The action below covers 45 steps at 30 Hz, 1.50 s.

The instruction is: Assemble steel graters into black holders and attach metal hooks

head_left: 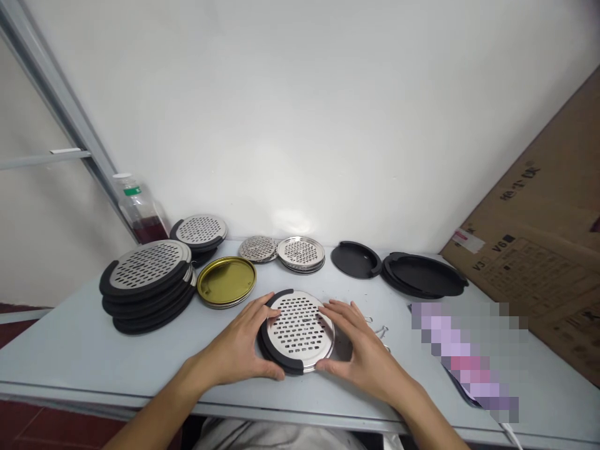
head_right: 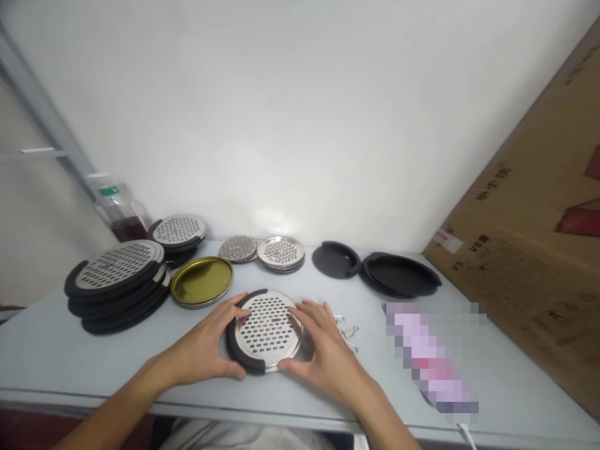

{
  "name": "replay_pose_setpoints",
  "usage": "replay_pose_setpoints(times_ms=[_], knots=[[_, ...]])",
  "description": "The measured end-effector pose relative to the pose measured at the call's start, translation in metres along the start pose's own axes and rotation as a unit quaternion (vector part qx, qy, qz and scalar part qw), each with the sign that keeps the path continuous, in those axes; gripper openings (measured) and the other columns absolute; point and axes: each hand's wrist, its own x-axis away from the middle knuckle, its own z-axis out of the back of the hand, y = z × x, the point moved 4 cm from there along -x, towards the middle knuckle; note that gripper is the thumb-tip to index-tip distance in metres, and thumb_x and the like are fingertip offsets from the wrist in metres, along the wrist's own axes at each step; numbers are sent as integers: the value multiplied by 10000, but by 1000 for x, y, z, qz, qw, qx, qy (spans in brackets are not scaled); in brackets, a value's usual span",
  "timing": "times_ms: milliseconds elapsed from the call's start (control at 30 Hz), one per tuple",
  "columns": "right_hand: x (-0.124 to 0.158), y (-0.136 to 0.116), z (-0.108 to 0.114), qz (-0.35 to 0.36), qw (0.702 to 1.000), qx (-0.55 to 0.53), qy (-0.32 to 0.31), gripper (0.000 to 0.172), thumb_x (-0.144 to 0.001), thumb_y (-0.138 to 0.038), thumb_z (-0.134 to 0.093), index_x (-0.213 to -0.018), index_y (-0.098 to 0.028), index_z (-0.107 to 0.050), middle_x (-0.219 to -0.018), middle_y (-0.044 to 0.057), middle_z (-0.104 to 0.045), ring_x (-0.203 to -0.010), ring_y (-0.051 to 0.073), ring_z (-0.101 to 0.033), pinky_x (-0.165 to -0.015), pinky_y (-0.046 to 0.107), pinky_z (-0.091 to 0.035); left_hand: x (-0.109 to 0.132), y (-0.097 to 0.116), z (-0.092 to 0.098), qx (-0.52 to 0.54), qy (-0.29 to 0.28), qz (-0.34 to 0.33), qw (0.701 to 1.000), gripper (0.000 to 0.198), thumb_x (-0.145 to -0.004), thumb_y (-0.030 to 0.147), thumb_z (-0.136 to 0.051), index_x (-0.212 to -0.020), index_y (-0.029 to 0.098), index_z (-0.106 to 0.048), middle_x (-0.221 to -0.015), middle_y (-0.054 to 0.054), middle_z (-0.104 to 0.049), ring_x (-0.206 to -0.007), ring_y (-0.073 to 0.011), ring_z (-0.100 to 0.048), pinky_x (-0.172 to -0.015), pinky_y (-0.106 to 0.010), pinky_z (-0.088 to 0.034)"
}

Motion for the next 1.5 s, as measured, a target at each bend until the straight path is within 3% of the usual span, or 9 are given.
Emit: replay_pose_setpoints(times_ms=[233, 500, 767, 933, 1067, 1267, 1367, 1433, 1500], knots=[[5, -3, 4, 17, 999, -16, -31, 727, -868, -481, -661, -1509, -319, -357, -1598, 96, -319, -1483, 326, -262, -1213, 626, -134, 1, -1, 0, 25, 11, -1, 1000, 882, -505, 551, -903, -1253, 230, -562, -1554, -161, -362, -1424, -419, -344, -1163, -584, -322], [-1, -2, 1, -18, 999, -26, -4, 799, -774, -585, -733, -1450, -266, -451, -1488, 133, -466, -1425, 353, -356, -1199, 616, -209, 1, 1, -1, 30, 18, -12, 999, 878, -498, 527, -912, -1241, 227, -552, -1544, -161, -378, -1422, -404, -354, -1164, -576, -322], [2, -7, 2, -18, 999, -29, -18, 726, -783, -558, -736, -1419, -314, -486, -1472, 123, -426, -1399, 357, -374, -1161, 594, -313, 0, 2, -1, 18, 13, 4, 1000, 913, -487, 535, -916, -1257, 225, -535, -1533, -177, -381, -1424, -414, -350, -1162, -583, -328], [3, -6, -1, 9, 1000, 11, -3, 790, -724, -525, -796, -1422, -330, -483, -1490, 115, -417, -1423, 377, -335, -1175, 645, -238, 1, 0, -2, 18, 9, -15, 1000, 961, -496, 513, -922, -1325, 250, -514, -1561, -156, -348, -1440, -406, -322, -1170, -590, -306], [2, -8, -2, 47, 998, 38, 35, 730, -755, -549, -768, -1396, -290, -530, -1426, 143, -520, -1380, 378, -417, -1175, 679, -185, 2, -2, -1, 37, 16, -10, 999, 1013, -523, 409, -934, -1412, 309, -459, -1591, -116, -309, -1440, -391, -327, -1178, -581, -299], [0, -12, 4, 61, 998, 15, 9, 679, -847, -551, -680, -1429, -258, -490, -1402, 147, -576, -1342, 349, -485, -1177, 685, -160, 0, 1, 12, 116, 85, -7, 990, 673, -776, 325, -785, -1378, 267, -491, -1442, -104, -530, -1331, -310, -502, -1156, -494, -378], [-1, -12, 8, 60, 998, -5, 9, 560, -930, -472, -598, -1434, -269, -465, -1357, 116, -615, -1285, 302, -547, -1194, 657, -153, -1, -3, 16, 192, 136, 20, 972, 487, -876, 301, -672, -1332, 228, -519, -1364, -110, -600, -1252, -270, -586, -1104, -456, -452], [-1, -11, 9, 55, 998, -19, 18, 462, -979, -415, -520, -1416, -271, -473, -1304, 100, -648, -1213, 276, -602, -1198, 629, -186, -2, -6, 16, 216, 165, 33, 962, 420, -893, 329, -648, -1286, 211, -554, -1307, -112, -641, -1194, -261, -629, -1071, -454, -486], [0, -9, 9, 38, 998, -31, 41, 401, -1006, -390, -447, -1383, -263, -501, -1266, 102, -668, -1180, 281, -622, -1158, 592, -304, -3, -9, 16, 215, 186, 45, 958, 363, -896, 348, -642, -1228, 208, -597, -1232, -99, -684, -1121, -250, -667, -1036, -447, -515]])
